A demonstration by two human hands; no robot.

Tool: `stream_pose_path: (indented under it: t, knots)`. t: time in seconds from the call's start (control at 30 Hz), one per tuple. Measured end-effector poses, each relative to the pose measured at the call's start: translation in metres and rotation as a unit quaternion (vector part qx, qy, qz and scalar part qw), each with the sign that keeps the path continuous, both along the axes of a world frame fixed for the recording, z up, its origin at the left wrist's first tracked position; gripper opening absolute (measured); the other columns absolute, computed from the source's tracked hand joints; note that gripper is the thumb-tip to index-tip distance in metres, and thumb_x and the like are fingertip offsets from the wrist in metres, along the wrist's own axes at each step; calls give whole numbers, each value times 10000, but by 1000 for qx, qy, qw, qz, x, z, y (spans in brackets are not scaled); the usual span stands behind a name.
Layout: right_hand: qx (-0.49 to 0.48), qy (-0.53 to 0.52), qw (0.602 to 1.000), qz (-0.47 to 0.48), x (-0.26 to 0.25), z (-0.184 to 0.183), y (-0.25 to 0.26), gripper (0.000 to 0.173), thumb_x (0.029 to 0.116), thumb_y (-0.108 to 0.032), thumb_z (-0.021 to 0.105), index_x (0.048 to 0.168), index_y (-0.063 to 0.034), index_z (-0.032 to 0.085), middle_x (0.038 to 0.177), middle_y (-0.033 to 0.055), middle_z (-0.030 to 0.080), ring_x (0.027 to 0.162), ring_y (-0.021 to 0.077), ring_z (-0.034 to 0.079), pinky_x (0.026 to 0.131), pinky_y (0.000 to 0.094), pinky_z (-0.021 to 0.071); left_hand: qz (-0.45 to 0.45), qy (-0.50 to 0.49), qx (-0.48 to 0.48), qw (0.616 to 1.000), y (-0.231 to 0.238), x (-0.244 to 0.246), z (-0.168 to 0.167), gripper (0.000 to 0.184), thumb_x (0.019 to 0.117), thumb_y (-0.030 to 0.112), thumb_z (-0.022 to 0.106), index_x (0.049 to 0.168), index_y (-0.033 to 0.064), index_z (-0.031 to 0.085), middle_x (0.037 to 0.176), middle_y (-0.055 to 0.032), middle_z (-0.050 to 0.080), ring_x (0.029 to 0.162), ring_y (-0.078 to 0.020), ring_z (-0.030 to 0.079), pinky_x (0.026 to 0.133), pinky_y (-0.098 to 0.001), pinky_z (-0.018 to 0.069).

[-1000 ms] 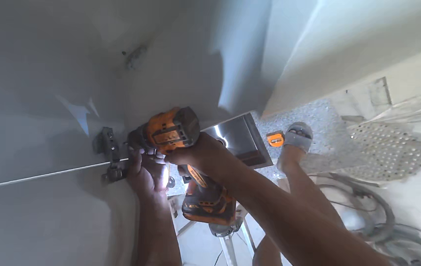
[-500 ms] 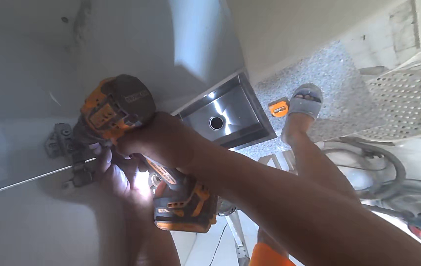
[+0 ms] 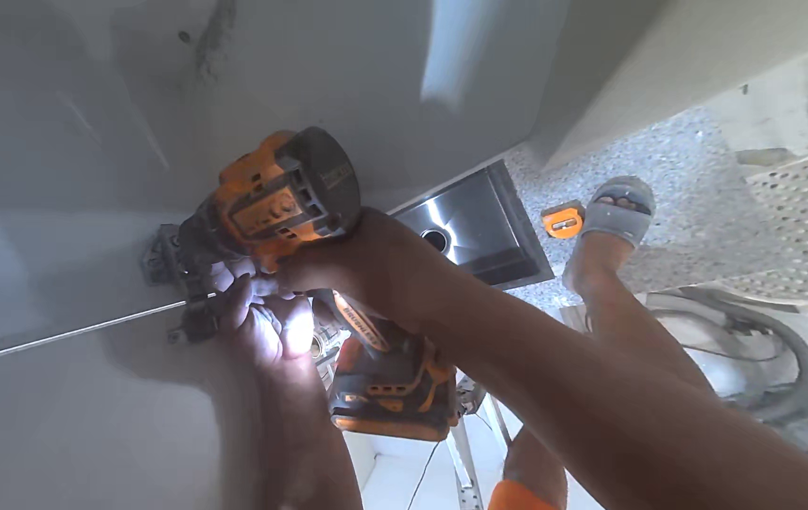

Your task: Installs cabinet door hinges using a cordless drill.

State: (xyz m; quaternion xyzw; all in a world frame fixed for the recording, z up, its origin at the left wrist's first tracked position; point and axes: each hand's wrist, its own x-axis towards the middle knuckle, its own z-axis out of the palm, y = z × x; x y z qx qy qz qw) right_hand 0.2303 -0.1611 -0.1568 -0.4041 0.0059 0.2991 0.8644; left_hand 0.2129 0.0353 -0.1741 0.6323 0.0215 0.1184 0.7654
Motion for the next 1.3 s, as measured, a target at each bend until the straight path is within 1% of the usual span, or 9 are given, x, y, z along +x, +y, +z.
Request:
stream_pose_path:
  t: [0.13, 0.2, 0.27, 0.37, 0.5, 0.83, 0.93, 1.03, 1.3]
  knots:
    - [15, -10, 1000, 19, 8, -5, 10, 65, 936, -122, 719, 950, -59, 709, 730, 66, 676, 598, 118, 645, 554, 264, 562, 2, -6, -81, 997, -10, 0, 4, 302, 1011, 89, 390, 871, 75, 657, 761, -45, 685, 711, -129, 690, 665, -309, 591]
    - [186, -186, 964, -44, 18, -79, 72, 110, 988, -147, 640, 993, -54, 696, 729, 72, 667, 578, 129, 653, 463, 303, 555, -20, -4, -121, 992, -12, 0, 7, 318, 1023, 99, 362, 882, 77, 646, 780, -56, 696, 735, -140, 706, 676, -316, 606]
    - [150, -206, 967, -25, 26, -113, 108, 172, 990, -330, 649, 988, -171, 715, 734, 25, 672, 590, 133, 662, 451, 371, 564, -37, 2, -167, 985, -14, 2, 10, 326, 1041, 110, 331, 945, 69, 640, 835, -78, 704, 770, -161, 713, 670, -335, 609]
    - [59, -132, 989, 8, 25, -111, 103, 204, 946, -403, 705, 982, -203, 723, 776, 30, 691, 654, 163, 692, 527, 426, 602, -37, 7, -182, 983, -16, 2, 12, 327, 1042, 114, 317, 1056, 106, 644, 910, -65, 710, 815, -149, 710, 695, -328, 608]
    - [80, -108, 991, 28, 24, -112, 92, 223, 963, -353, 708, 1090, -170, 717, 874, 61, 714, 737, 178, 711, 601, 414, 622, -45, 18, -238, 970, -13, 3, 12, 287, 1020, 114, 379, 1187, 154, 609, 1009, -67, 696, 870, -178, 705, 717, -358, 613]
    - [100, -142, 984, 33, 25, -117, 89, 208, 971, -352, 685, 1092, -186, 721, 878, 46, 717, 744, 163, 711, 595, 406, 615, -39, 24, -269, 962, -13, 3, 10, 205, 968, 140, 466, 1014, 121, 665, 864, -77, 706, 747, -195, 704, 651, -386, 606]
    - [134, -171, 976, 27, 30, -74, 55, 160, 979, -192, 662, 1091, -82, 694, 825, 82, 705, 634, 133, 687, 514, 319, 590, -45, 29, -285, 957, -16, 4, 13, 238, 979, 154, 449, 1009, 119, 683, 874, -79, 706, 745, -196, 696, 662, -386, 599]
    - [-59, -7, 996, 70, 27, 23, 5, 124, 905, -88, 716, 1026, -64, 702, 793, 83, 693, 567, 127, 624, 519, 256, 544, -33, 43, -319, 946, -18, 5, 18, 293, 1005, 192, 395, 1008, 79, 666, 909, -103, 701, 793, -229, 701, 675, -412, 599]
    - [-46, 15, 996, 68, 25, 33, 4, 80, 955, -64, 673, 1023, -22, 680, 805, 100, 673, 588, 126, 630, 539, 230, 556, 0, 56, -361, 931, -24, 9, 27, 357, 1038, 232, 343, 978, 58, 648, 876, -101, 681, 728, -213, 680, 618, -361, 586]
